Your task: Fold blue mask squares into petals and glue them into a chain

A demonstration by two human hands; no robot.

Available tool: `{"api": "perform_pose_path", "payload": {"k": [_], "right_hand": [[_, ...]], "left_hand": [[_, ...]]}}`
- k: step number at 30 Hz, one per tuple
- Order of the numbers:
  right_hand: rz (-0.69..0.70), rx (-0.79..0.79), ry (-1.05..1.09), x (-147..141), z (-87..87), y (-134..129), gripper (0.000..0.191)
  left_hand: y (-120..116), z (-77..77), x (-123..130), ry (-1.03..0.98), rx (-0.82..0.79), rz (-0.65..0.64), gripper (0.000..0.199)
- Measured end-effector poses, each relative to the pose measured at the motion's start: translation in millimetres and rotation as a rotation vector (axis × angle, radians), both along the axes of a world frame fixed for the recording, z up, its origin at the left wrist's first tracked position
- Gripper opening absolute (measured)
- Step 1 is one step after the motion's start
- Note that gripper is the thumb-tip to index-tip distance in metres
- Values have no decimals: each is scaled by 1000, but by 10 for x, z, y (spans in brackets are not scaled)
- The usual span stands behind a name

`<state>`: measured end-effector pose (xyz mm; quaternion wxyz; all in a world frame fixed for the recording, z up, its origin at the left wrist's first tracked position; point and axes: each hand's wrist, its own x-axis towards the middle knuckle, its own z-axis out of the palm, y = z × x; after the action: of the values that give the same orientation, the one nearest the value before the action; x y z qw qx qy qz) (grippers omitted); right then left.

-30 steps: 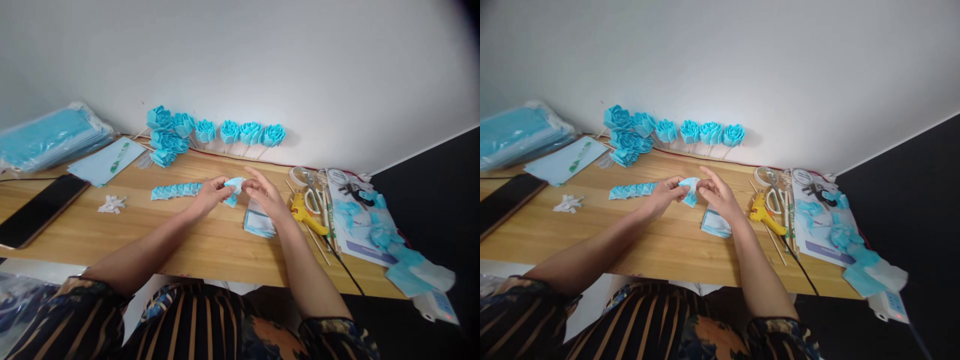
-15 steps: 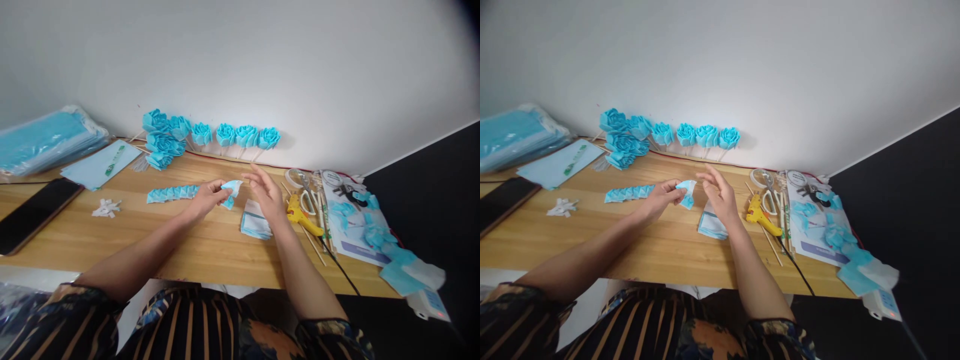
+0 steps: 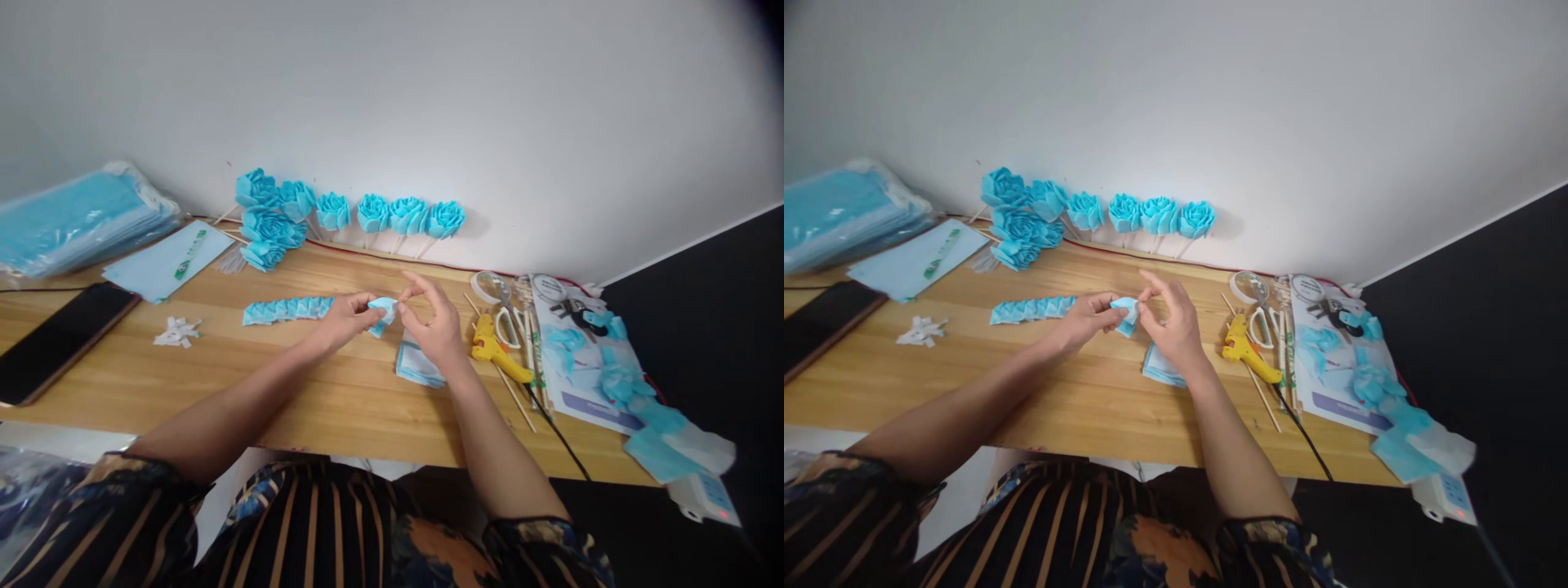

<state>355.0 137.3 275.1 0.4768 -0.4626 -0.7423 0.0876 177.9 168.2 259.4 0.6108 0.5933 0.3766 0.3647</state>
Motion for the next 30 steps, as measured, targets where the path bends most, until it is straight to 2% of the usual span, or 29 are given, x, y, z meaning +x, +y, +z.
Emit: {"api": "perform_pose_path", "payload": {"k": [3, 9, 16, 24, 27, 30], "right_hand": [[28, 26, -65, -14, 28, -16, 49], [98, -22, -83, -5, 56, -44, 53], [90, 9, -109, 1, 42, -47, 52], [121, 59, -148, -14, 24, -37, 54], [131, -45, -55, -5, 42, -58, 48], [120, -164, 209, 15, 61, -58, 43]], "left_hand": [[4, -10, -7, -22, 0, -5, 29], [0, -16, -4, -85, 4, 8, 30], [-5, -4, 3, -106, -5, 28, 37], [9, -26, -3, -94, 11, 36, 34], [9, -22, -5, -82, 28, 49, 30], [5, -7, -2, -67, 1, 83, 27]]}}
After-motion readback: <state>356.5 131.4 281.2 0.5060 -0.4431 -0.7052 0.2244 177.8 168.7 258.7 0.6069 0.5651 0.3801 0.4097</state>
